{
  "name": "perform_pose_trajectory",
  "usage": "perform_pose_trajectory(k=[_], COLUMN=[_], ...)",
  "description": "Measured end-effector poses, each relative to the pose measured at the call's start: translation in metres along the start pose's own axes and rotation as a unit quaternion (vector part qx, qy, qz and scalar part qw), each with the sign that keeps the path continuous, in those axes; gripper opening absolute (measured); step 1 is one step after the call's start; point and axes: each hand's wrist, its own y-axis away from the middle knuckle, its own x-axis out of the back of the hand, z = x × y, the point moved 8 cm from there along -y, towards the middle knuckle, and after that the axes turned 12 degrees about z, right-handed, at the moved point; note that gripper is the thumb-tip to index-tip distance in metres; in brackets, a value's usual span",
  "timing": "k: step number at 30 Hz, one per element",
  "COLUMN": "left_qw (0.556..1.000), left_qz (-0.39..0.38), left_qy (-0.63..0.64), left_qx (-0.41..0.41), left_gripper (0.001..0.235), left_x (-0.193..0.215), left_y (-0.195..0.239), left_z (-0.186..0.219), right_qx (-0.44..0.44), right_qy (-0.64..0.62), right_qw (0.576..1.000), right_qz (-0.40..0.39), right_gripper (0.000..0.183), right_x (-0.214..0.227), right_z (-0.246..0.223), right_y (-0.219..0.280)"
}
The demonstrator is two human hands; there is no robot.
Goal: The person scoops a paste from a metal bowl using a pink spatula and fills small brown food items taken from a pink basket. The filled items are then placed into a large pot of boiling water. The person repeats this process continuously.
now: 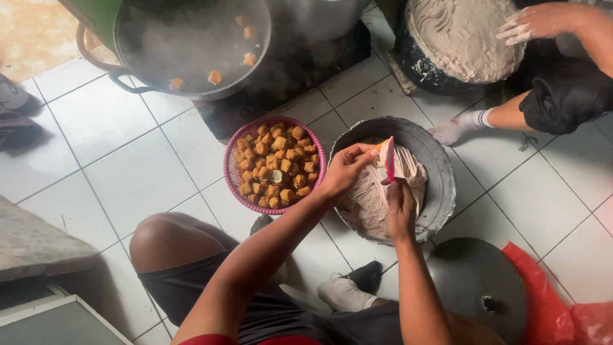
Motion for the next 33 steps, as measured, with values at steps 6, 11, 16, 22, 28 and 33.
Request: perform_pose_trajectory(k=[6,11,16,22,28,33], left_qw=[1.000,0.998,0.994,0.995,0.997,0.998], left_qz=[0.025,-0.043,-0.098,0.026,0.027,0.001], left_qy=[-0.003,0.016,0.034,-0.095,-0.058,-0.022], left_qx=[-0.009,0.042,0.039,0.008,0.038,0.051], left_gripper=[0.029,0.032,0.033,0.037,0.031,0.027], left_x=[0.011,-0.003,-0.010,-0.001,0.001,0.005], left_y=[0.003,0.013,0.019,0.011,0.012,0.012], left_z=[0.010,0.008,0.020,0.023,0.024,0.023], right_qx=[0.019,0.099,0.092,0.209,0.273,0.277], right_qy=[0.083,0.117,0.155,0.246,0.279,0.310], right_qw=[0.995,0.986,0.982,0.943,0.916,0.906], right_qz=[0.046,0.058,0.063,0.084,0.089,0.081], right_gripper=[0.029,0.030,0.027,0.017,0.018,0.020], right_x=[0.018,0.017,0.027,0.033,0.033,0.034], right_z=[-0.008,-0.028,-0.039,-0.069,-0.083,-0.076], right_y=[-0.003,-0.001,-0.012,-0.010,-0.003,0.000])
